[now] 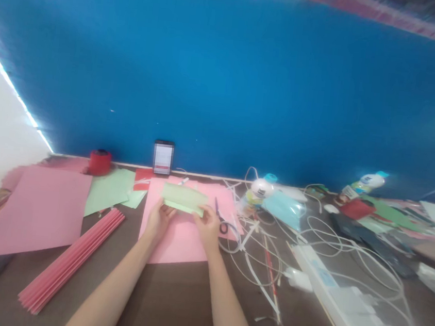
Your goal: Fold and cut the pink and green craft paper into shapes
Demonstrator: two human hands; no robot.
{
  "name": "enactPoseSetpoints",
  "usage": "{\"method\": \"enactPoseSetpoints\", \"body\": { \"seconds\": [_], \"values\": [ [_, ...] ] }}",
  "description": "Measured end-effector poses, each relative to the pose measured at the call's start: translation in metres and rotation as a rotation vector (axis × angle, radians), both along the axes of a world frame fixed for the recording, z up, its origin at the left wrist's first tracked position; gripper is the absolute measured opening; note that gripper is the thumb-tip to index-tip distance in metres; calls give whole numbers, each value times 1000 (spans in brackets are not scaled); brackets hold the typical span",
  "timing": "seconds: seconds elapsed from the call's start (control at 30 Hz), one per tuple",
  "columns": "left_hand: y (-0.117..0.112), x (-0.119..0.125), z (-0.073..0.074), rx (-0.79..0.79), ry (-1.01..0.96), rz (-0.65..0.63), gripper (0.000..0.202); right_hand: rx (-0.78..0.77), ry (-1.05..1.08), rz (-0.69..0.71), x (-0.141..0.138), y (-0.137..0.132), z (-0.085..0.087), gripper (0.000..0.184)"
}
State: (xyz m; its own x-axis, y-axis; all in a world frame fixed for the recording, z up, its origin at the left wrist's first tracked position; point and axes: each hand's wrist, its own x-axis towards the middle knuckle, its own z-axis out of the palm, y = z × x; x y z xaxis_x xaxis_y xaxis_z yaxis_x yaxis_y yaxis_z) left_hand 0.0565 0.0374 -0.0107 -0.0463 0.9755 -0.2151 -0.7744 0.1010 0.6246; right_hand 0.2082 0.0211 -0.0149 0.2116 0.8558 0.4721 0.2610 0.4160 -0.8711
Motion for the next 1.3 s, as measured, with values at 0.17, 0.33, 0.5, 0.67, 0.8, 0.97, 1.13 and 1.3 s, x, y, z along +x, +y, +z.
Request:
{"method": "enactPoseSetpoints", "body": {
  "seconds": [0.17,0.33,0.5,0.67,0.8,0.97,1.13,1.3],
  "values": [
    [0,-1,0,6,-11,3,23,27,-236,51,1,-5,4,19],
    [-2,-2,2,32,7,-21,20,1,-227,36,-1,-7,6,11],
    [-5,-2,3,44,6,-39,19,-56,-142,0,-1,-6,6,16],
    [-8,1,3,94,58,-74,23,-101,-52,-47,-1,-3,2,18],
    [-11,2,2,108,161,-51,29,-122,-13,-69,-1,-2,1,18],
    [-9,1,-2,94,324,-16,36,-134,22,-112,-4,-3,3,19],
    [-7,1,-5,113,383,-7,38,-146,135,-88,-5,-3,1,24],
    [-6,5,-5,124,270,-41,44,-136,172,-87,-8,-4,0,22]
  ]
}}
